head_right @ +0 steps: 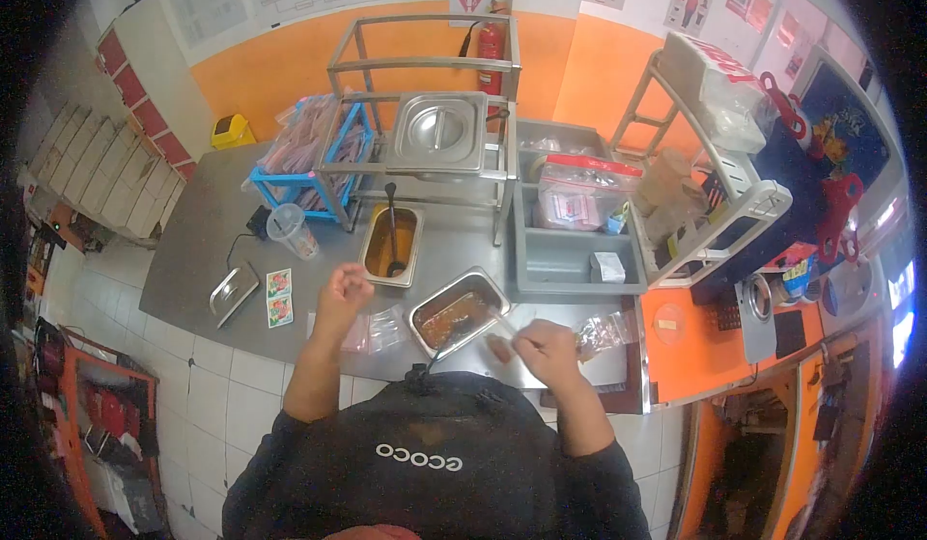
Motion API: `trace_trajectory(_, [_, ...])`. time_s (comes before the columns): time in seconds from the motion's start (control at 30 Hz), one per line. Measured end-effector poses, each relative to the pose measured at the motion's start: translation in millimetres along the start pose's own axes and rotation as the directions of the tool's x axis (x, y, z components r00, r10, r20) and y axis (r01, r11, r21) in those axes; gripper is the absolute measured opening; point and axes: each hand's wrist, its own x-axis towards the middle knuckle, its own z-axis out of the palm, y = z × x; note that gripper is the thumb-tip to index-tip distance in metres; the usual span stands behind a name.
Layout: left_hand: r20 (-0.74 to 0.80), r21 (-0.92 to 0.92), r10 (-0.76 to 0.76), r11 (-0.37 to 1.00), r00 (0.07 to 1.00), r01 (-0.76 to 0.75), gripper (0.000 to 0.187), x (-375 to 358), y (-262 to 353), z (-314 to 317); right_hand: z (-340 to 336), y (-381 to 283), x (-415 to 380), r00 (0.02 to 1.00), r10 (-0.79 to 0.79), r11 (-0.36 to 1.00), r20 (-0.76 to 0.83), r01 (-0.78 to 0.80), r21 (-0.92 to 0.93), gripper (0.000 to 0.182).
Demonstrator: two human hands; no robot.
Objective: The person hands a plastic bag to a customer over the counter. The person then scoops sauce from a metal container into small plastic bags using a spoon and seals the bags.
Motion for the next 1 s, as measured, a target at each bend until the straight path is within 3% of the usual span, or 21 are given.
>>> trace_trajectory(0.07, [0.059, 0.403, -0.062, 0.915, 0.996, 0.033, 0.040, -6.8, -28.5, -5.8, -1.9, 25.2, -13.1, 0.994, 0.099, 0.995, -0.040, -0.100, -0.025, 0.010])
trace_trajectory(0.13, [0.122, 0.687, -0.138, 0.726, 0.983, 0.017, 0.044, -18.4, -44.8, 1.5, -1.2, 54.6, -26.2, 0.974, 0.185, 0.979, -0.128, -0.194, -0.061, 0.011])
trace_trajectory(0.23, [0.037, 0.864, 0.031, 0.500, 0.999, -0.048, 0.047, -28.3, -64.6, 23.1, -6.7, 116.3, -51.2, 0.903, 0.362, 0.890, -0.229, -0.408, -0.202, 0.019])
trace_trajectory(0.33, [0.016, 0.835, 0.078, 0.548, 0.997, -0.057, 0.042, -20.1, -86.2, 27.6, -22.1, 146.0, -75.5, 0.837, 0.426, 0.767, -0.345, -0.536, -0.353, 0.027])
trace_trajectory(0.4, [0.009, 0.798, -0.009, 0.602, 1.000, -0.001, 0.036, -12.3, -97.0, 27.2, -29.9, 158.9, -84.5, 0.826, 0.436, 0.735, -0.358, -0.556, -0.389, 0.027])
trace_trajectory(0.63, [-0.058, 0.695, -0.109, 0.709, 0.992, 0.119, 0.019, -0.2, -116.7, 21.2, -31.2, 146.9, -80.1, 0.759, 0.382, 0.765, -0.527, -0.580, -0.281, 0.027])
trace_trajectory(0.73, [-0.049, 0.737, -0.063, 0.672, 0.997, 0.079, 0.016, -0.1, -115.5, 22.3, -32.2, 130.9, -73.3, 0.775, 0.306, 0.804, -0.553, -0.522, -0.286, 0.027])
trace_trajectory(0.83, [0.008, 0.663, -0.104, 0.745, 0.995, 0.072, 0.015, 0.3, -113.7, 19.0, -26.9, 124.7, -66.9, 0.782, 0.213, 0.835, -0.586, -0.458, -0.307, 0.024])
trace_trajectory(0.93, [0.122, 0.605, 0.076, 0.785, 0.990, -0.135, 0.011, -1.4, -110.2, 5.8, -23.1, 104.4, -54.2, 0.825, 0.138, 0.857, -0.548, -0.377, -0.352, 0.021])
trace_trajectory(0.97, [0.172, 0.536, 0.233, 0.793, 0.957, -0.289, 0.010, -1.6, -98.2, 0.8, -18.6, 88.2, -45.4, 0.822, 0.141, 0.926, -0.552, -0.307, -0.221, 0.018])
trace_trajectory(1.0, [0.195, 0.462, 0.233, 0.835, 0.953, -0.299, 0.010, -2.6, -85.4, -4.8, -14.8, 70.3, -35.6, 0.874, 0.143, 0.939, -0.464, -0.268, -0.217, 0.016])
